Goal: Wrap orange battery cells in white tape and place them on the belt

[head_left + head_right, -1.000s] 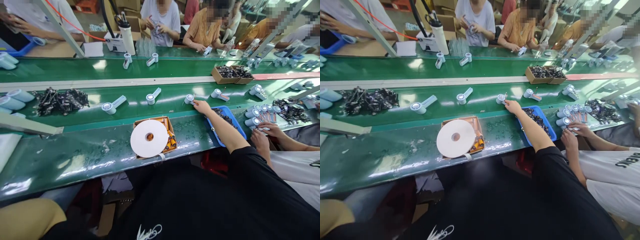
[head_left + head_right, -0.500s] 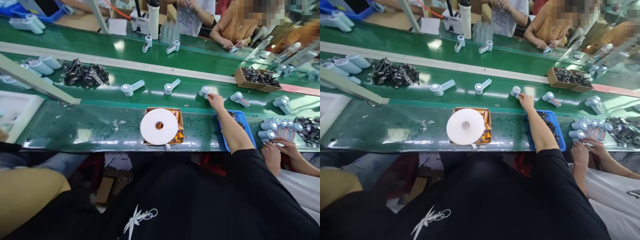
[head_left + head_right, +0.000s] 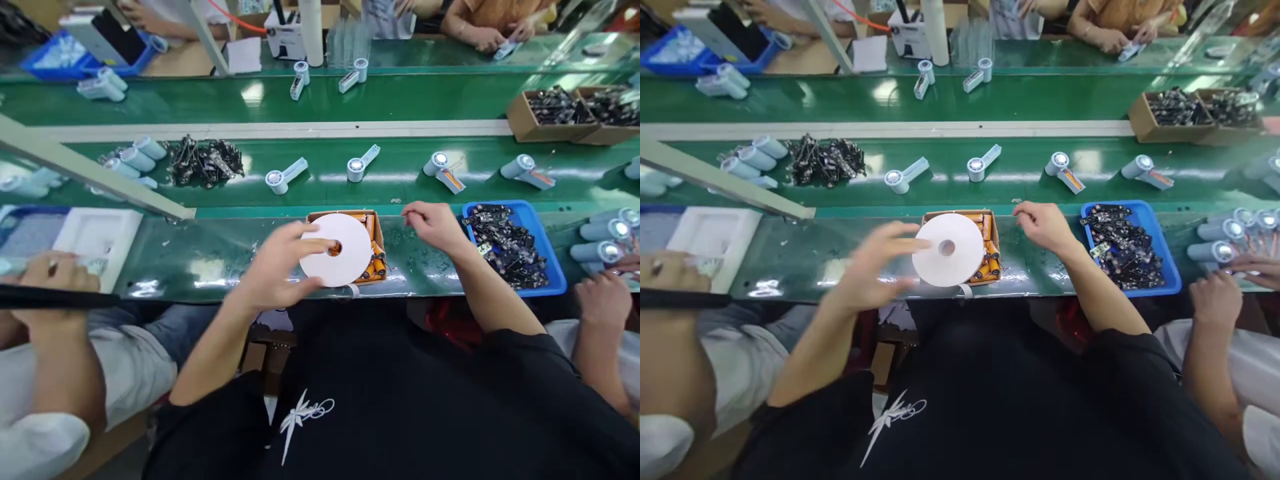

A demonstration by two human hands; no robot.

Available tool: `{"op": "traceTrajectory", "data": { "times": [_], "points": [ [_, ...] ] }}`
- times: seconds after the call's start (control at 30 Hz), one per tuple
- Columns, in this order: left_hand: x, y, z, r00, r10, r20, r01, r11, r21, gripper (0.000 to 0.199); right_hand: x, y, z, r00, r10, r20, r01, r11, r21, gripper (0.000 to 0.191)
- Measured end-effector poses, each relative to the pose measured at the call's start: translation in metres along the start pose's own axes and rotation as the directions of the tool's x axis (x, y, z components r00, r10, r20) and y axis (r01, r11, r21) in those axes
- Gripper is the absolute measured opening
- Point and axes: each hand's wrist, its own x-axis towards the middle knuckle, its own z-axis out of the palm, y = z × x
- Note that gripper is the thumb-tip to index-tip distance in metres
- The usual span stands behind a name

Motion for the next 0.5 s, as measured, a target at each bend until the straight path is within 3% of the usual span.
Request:
{"op": "traceTrajectory", "data": {
  "times": [0.03,0.1,0.13,0.17,0.27,0.33,0.43,0.5],
  "points": [
    [0.004,0.000,0.005,0.983,0.151,0.101,-0.154,0.988,0.026,0.068,-0.011,-0.011,0.004,0.998,-0.048,0.038,0.046,0.997,0.056,0.030],
    [0.007,-0.002,0.019,0.863,0.408,0.299,-0.447,0.892,0.074,0.083,-0.027,-0.027,0.011,0.990,-0.109,0.093,0.094,0.984,0.152,0.029],
    [0.007,-0.004,0.026,0.809,0.466,0.360,-0.533,0.839,0.111,0.093,-0.034,-0.031,0.014,0.988,-0.115,0.101,0.094,0.977,0.193,0.029],
    [0.006,-0.006,0.032,0.790,0.479,0.383,-0.568,0.807,0.162,0.099,-0.040,-0.034,0.017,0.990,-0.104,0.095,0.080,0.970,0.231,0.030],
    [-0.002,-0.015,0.041,0.828,0.467,0.310,-0.543,0.806,0.237,0.090,-0.059,-0.039,0.028,1.000,0.006,0.022,-0.013,0.929,0.369,0.036],
    [-0.007,-0.020,0.040,0.840,0.508,0.189,-0.539,0.818,0.201,0.086,-0.073,-0.048,0.040,0.997,0.078,0.003,-0.069,0.857,0.510,0.040],
    [-0.015,-0.025,0.036,0.850,0.524,-0.050,-0.511,0.844,0.163,0.092,-0.092,-0.075,0.059,0.982,-0.002,0.190,-0.131,0.714,0.688,0.044],
    [-0.019,-0.027,0.034,0.848,0.512,-0.138,-0.489,0.856,0.168,0.092,-0.101,-0.097,0.070,0.921,-0.158,0.356,-0.166,0.668,0.725,0.042]
  ]
}}
